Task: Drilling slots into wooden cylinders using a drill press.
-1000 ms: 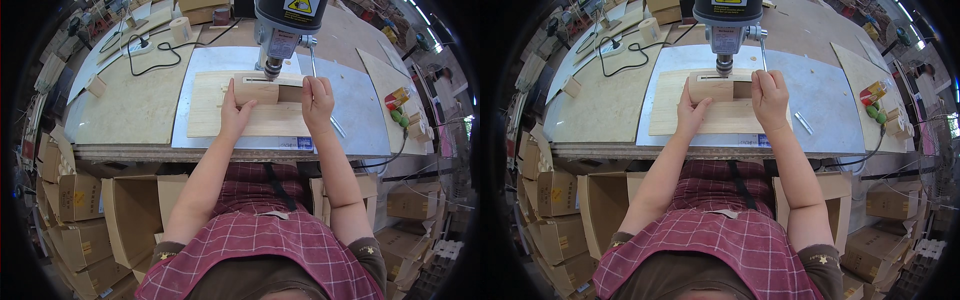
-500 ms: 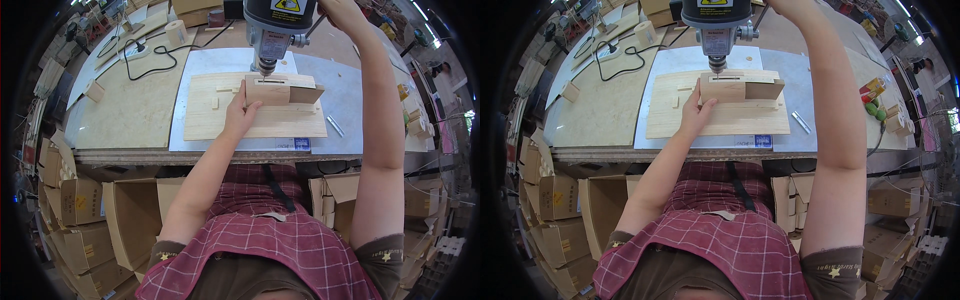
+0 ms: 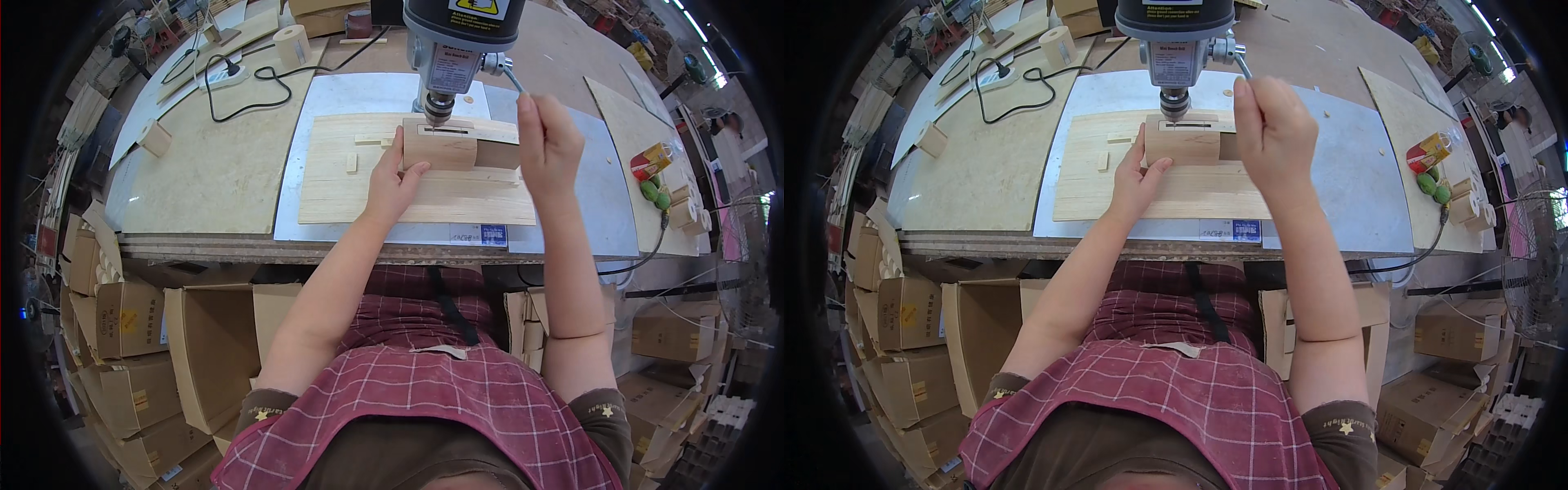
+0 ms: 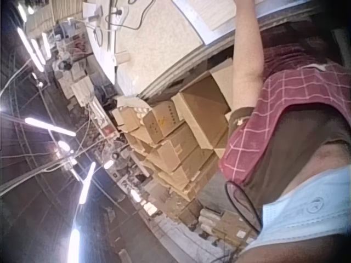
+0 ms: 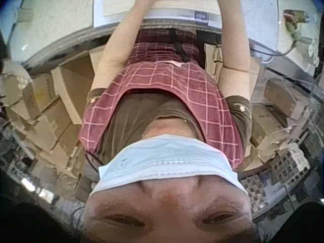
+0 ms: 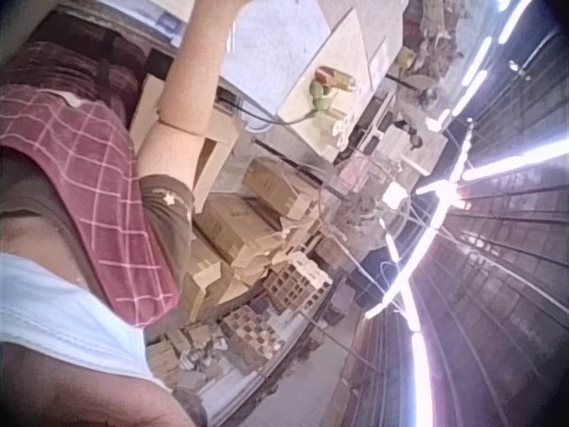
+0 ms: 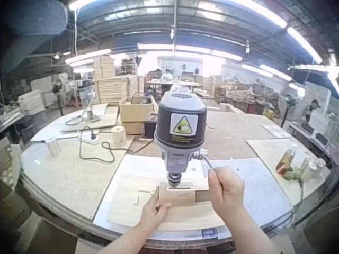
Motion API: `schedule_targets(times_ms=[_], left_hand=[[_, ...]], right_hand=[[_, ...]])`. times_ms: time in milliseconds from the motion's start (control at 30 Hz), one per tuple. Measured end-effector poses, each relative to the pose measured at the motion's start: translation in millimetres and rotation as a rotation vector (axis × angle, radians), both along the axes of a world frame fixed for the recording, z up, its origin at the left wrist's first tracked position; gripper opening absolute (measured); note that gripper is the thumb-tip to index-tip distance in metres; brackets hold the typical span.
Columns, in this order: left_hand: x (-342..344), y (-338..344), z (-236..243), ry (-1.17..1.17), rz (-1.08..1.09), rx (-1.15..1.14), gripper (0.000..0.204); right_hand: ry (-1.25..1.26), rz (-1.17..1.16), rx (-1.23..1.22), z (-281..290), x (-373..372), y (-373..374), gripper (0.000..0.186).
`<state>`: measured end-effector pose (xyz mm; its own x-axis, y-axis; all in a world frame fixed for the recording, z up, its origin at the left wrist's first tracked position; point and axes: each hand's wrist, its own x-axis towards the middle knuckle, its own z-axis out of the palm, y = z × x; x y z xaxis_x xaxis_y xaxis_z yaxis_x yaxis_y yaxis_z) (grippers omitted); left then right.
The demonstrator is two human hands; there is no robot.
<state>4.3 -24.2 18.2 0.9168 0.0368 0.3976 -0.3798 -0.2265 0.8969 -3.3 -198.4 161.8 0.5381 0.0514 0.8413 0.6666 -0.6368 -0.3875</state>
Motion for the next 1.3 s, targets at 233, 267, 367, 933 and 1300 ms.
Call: schedule_targets(times_ms=[233,267,367,933,1300], left_hand=[[1.0,-0.2,-1.9,0.022,-0.003,-0.008,0.067],[1.2,-0.2,-2.6,0.020,-0.005,-0.009,0.067],[2.3,0.0,-4.5,0.022,-0.015,-0.030,0.067],[3.4,1.4,-6.8,-0.005,-0.007,-0.021,0.067],[-1.0,3.8,-3.9,0.091,-0.041,-0.074,0.074]], right_hand=[[-0.127,-0.010,0.069,-57.3,5.9,6.8,0.005],[-0.136,-0.008,0.079,-65.3,8.1,7.5,0.004],[-0.186,-0.017,0.068,-84.2,19.7,6.9,0.005],[-0.065,-0.280,-0.279,82.1,70.1,-9.0,0.030],[0.393,0.094,0.207,68.0,98.8,-17.6,0.036]])
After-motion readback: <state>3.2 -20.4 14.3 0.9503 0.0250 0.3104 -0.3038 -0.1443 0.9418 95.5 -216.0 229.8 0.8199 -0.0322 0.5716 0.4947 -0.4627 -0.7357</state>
